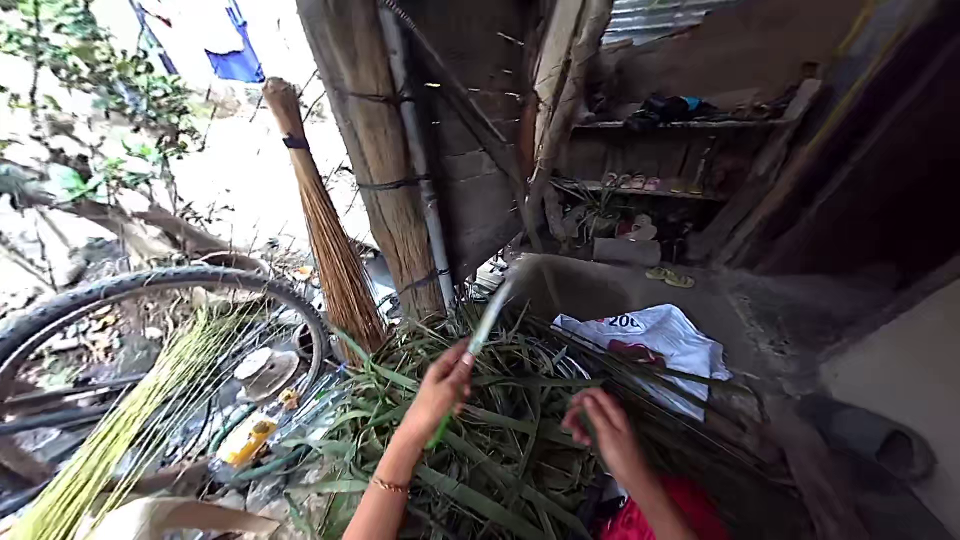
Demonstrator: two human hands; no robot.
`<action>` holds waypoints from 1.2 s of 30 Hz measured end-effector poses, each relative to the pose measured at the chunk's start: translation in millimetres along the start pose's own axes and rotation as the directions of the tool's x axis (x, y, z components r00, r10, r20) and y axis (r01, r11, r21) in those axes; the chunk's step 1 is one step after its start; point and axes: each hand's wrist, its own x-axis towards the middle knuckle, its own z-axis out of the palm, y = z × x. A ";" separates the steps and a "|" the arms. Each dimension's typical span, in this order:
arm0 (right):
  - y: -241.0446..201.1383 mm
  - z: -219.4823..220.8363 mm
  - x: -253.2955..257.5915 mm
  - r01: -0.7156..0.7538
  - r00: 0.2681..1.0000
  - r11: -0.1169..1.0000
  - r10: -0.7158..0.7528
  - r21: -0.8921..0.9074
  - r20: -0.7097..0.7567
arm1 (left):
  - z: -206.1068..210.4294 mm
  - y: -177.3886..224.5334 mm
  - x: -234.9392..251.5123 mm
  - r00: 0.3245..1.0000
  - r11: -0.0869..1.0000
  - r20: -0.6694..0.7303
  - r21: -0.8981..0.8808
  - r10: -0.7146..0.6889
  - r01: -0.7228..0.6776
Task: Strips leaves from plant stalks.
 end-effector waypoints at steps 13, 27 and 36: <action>-42.5 70.8 -5.9 0.179 0.980 0.938 -0.144 -0.298 0.136 | 21.7 9.4 -34.5 0.837 0.994 0.548 -0.100 0.012 0.051; -42.4 53.2 -32.8 0.220 0.974 0.840 -0.157 -0.495 0.166 | 22.8 9.5 -28.3 0.954 0.909 0.299 -0.406 0.038 0.091; -17.0 25.6 -60.5 0.253 0.963 0.890 -0.194 -0.378 0.188 | 11.6 8.6 -16.9 0.992 0.869 0.128 -0.489 -0.015 0.076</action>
